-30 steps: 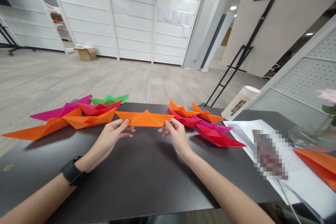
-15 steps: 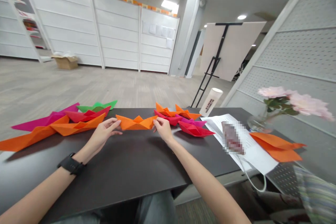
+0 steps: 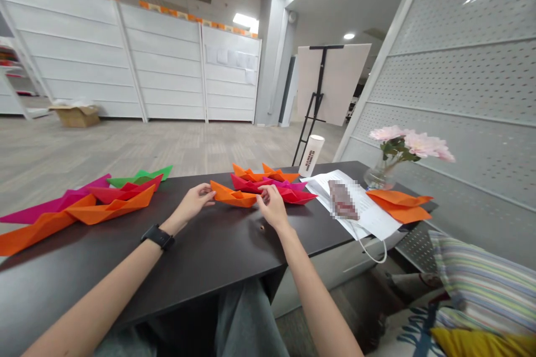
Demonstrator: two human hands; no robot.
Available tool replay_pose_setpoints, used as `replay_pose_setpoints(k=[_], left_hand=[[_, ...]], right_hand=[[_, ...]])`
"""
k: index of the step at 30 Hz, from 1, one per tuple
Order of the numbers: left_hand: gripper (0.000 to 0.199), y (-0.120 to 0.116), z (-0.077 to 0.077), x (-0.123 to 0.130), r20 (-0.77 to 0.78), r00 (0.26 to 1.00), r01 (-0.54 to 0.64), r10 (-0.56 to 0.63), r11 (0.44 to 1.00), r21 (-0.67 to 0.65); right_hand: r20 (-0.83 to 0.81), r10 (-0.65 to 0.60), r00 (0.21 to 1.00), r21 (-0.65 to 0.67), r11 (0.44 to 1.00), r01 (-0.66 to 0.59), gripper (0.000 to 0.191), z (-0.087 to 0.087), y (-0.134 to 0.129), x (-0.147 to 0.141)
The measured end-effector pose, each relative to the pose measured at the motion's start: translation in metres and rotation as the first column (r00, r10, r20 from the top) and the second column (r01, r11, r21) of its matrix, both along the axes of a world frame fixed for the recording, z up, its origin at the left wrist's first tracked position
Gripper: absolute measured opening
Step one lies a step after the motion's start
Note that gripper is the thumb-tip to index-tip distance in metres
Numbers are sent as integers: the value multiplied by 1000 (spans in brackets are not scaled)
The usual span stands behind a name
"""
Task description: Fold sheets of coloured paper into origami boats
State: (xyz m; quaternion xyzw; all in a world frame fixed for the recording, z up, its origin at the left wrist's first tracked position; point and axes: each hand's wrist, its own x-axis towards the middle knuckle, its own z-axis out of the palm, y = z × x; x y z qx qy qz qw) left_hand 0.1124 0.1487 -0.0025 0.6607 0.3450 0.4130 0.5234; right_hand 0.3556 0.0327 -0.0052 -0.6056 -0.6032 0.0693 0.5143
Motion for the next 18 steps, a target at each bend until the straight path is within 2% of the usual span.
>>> replay_pose_setpoints(k=[3,7,13,18], left_hand=[[46,2,-11,8,-48,999,22,-21,999,38],[51,3,-22,11,-129,992,19,-5,994,111],[57,-4,-26,16,-259,962,-4,86,953,304],[71,-9,-32,17,-339,923,-21,183,902,431]], right_hand=[[135,3,991,12,1000,-4,28,0,-3,-2],[269,16,963,1,1000,-17,21,0,-4,-5],[403,-25,915,-22,999,37,15,3,-4,-5],[464,-96,881,-15,993,116,16,5,-6,-5]])
